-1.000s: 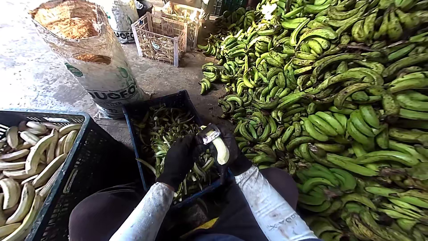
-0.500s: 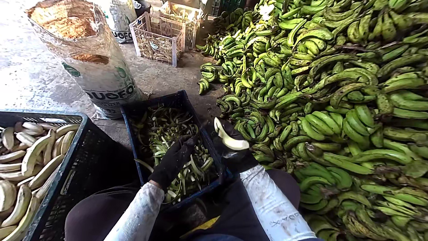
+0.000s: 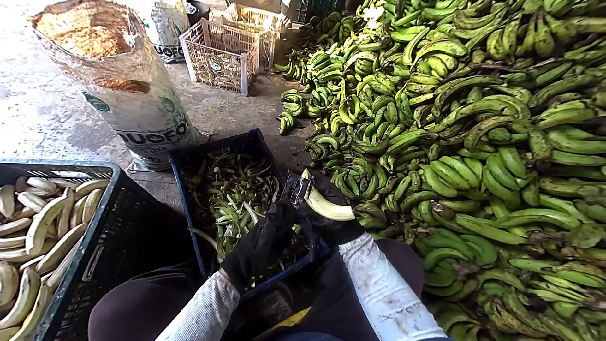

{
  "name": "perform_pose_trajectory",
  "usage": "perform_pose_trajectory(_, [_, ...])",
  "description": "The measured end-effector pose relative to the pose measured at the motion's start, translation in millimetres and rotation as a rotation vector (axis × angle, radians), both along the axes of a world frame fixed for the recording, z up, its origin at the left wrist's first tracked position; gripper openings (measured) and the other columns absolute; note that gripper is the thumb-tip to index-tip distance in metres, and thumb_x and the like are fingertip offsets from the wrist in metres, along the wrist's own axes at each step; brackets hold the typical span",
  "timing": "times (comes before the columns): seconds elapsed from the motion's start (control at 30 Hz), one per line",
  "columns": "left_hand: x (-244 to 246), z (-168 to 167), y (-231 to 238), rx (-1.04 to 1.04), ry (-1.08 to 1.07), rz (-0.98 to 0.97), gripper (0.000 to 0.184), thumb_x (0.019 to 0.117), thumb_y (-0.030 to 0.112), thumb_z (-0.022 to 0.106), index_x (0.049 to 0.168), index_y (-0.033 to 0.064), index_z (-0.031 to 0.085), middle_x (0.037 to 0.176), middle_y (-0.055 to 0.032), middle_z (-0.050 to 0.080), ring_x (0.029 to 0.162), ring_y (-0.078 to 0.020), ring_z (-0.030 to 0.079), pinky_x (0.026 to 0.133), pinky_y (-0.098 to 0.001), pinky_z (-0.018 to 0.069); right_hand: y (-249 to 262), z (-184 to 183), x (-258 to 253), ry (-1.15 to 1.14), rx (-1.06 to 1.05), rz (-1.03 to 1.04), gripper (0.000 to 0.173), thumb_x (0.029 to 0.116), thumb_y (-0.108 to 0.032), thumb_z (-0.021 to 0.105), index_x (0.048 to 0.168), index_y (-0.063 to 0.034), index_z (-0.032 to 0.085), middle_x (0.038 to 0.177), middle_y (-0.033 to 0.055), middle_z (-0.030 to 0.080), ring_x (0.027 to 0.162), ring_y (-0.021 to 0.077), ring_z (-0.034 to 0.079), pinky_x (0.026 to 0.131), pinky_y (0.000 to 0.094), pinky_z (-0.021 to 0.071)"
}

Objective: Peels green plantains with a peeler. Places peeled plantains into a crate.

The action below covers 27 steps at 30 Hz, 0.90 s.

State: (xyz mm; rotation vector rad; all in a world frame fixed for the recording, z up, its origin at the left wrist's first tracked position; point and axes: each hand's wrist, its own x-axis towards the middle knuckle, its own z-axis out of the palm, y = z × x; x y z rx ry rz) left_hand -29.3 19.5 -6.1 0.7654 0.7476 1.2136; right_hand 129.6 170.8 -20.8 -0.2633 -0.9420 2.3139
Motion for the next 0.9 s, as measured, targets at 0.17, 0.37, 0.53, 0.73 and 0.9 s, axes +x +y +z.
perform_pose_trajectory(0.17, [-1,3,-3,0.010,0.081,0.008,0.066,0.1049,0.063,0.028,0.129,0.0068,0.055,0.084,-0.0014,0.064,0.067,-0.0103,0.062,0.063,-0.0261,0.0570,2,-1,2,0.007,0.050,0.031,0.034,0.1054,-0.033,0.048,0.125,-0.0095,0.064,0.091,0.0072,0.070,0.066,0.0107,0.067,0.058,0.0246,0.0585])
perform_pose_trajectory(0.37, [3,4,-5,-0.010,0.128,0.056,0.061,0.1076,0.056,0.024,0.133,0.0087,0.052,0.095,-0.0019,0.066,0.070,-0.0097,0.062,0.061,-0.0242,0.0555,-9,0,-1,0.031,0.081,-0.002,0.028,0.1070,-0.023,0.045,0.117,-0.0095,0.067,0.093,0.0043,0.071,0.076,0.0084,0.069,0.069,0.0235,0.0596])
perform_pose_trajectory(0.53, [5,6,-6,0.017,0.119,0.057,0.058,0.1091,0.053,0.023,0.134,0.0075,0.048,0.102,-0.0022,0.065,0.071,-0.0081,0.061,0.059,-0.0216,0.0531,-17,-9,-5,0.009,0.160,-0.048,0.028,0.1069,-0.016,0.042,0.118,-0.0087,0.067,0.100,0.0011,0.072,0.088,0.0054,0.069,0.079,0.0221,0.0584])
perform_pose_trajectory(0.73, [7,0,-6,-0.005,0.005,0.015,0.060,0.1077,0.057,0.022,0.123,0.0100,0.055,0.086,-0.0006,0.063,0.068,-0.0091,0.061,0.061,-0.0233,0.0549,-17,-22,-7,-0.033,0.237,-0.096,0.022,0.1031,-0.008,0.049,0.114,-0.0081,0.068,0.099,-0.0008,0.072,0.089,0.0039,0.068,0.083,0.0213,0.0573])
perform_pose_trajectory(0.9, [9,-3,-8,0.020,0.042,0.034,0.061,0.1069,0.060,0.023,0.126,0.0104,0.053,0.089,-0.0009,0.062,0.069,-0.0093,0.060,0.061,-0.0230,0.0547,-20,-29,-5,-0.073,0.432,-0.212,0.022,0.0991,-0.002,0.053,0.114,-0.0066,0.069,0.104,-0.0020,0.071,0.097,0.0027,0.066,0.090,0.0219,0.0551])
